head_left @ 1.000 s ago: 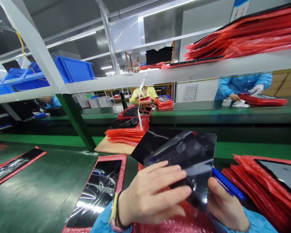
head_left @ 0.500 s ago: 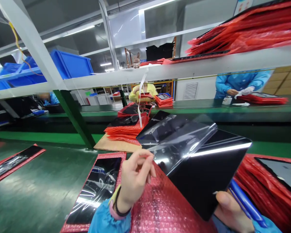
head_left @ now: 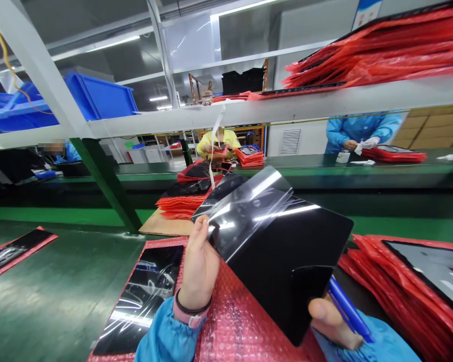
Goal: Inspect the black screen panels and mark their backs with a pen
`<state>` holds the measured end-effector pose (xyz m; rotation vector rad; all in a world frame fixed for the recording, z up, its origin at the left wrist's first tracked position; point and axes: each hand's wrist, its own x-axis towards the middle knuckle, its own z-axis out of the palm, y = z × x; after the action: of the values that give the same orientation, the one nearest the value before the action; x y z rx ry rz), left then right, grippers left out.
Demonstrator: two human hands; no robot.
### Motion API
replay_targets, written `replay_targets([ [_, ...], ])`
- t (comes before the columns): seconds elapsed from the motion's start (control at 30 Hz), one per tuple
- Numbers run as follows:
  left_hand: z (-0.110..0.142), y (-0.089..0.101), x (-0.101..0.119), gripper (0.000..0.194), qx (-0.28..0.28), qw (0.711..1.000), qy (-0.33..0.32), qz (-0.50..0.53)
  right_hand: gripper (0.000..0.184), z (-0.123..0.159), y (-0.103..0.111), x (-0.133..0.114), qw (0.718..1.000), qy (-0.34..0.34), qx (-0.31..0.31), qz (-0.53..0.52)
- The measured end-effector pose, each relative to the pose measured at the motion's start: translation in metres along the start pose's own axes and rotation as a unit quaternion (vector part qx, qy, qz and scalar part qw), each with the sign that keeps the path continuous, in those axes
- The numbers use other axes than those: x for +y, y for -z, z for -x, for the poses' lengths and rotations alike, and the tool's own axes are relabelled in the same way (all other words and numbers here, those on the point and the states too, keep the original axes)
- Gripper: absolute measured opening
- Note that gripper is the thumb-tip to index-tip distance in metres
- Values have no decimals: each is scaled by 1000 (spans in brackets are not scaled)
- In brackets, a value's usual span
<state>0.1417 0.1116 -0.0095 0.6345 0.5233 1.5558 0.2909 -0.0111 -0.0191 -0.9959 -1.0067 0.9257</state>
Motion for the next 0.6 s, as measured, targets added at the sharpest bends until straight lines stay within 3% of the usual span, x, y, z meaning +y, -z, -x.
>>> replay_targets([
  [0.1, -1, 1, 11, 19, 18, 1000, -17, 16, 73, -4, -10, -4, 994, -16, -33, -99],
  [0.23, 2, 0, 27, 20, 26, 996, -20, 85, 82, -4, -18, -6, 989, -51, -78, -111],
  [0.37, 1, 1, 31, 15, 13, 995, -29, 97, 80, -3, -19, -1, 991, -39, -93, -88],
  [0.47, -6, 6, 30, 8, -10, 997, -50, 55, 64, -6, -13, -4, 996, -40, -64, -45],
  [0.6, -17, 16, 31, 5, 27, 988, -150, -24, 39, -8, 0, -13, 999, -24, -12, 34],
])
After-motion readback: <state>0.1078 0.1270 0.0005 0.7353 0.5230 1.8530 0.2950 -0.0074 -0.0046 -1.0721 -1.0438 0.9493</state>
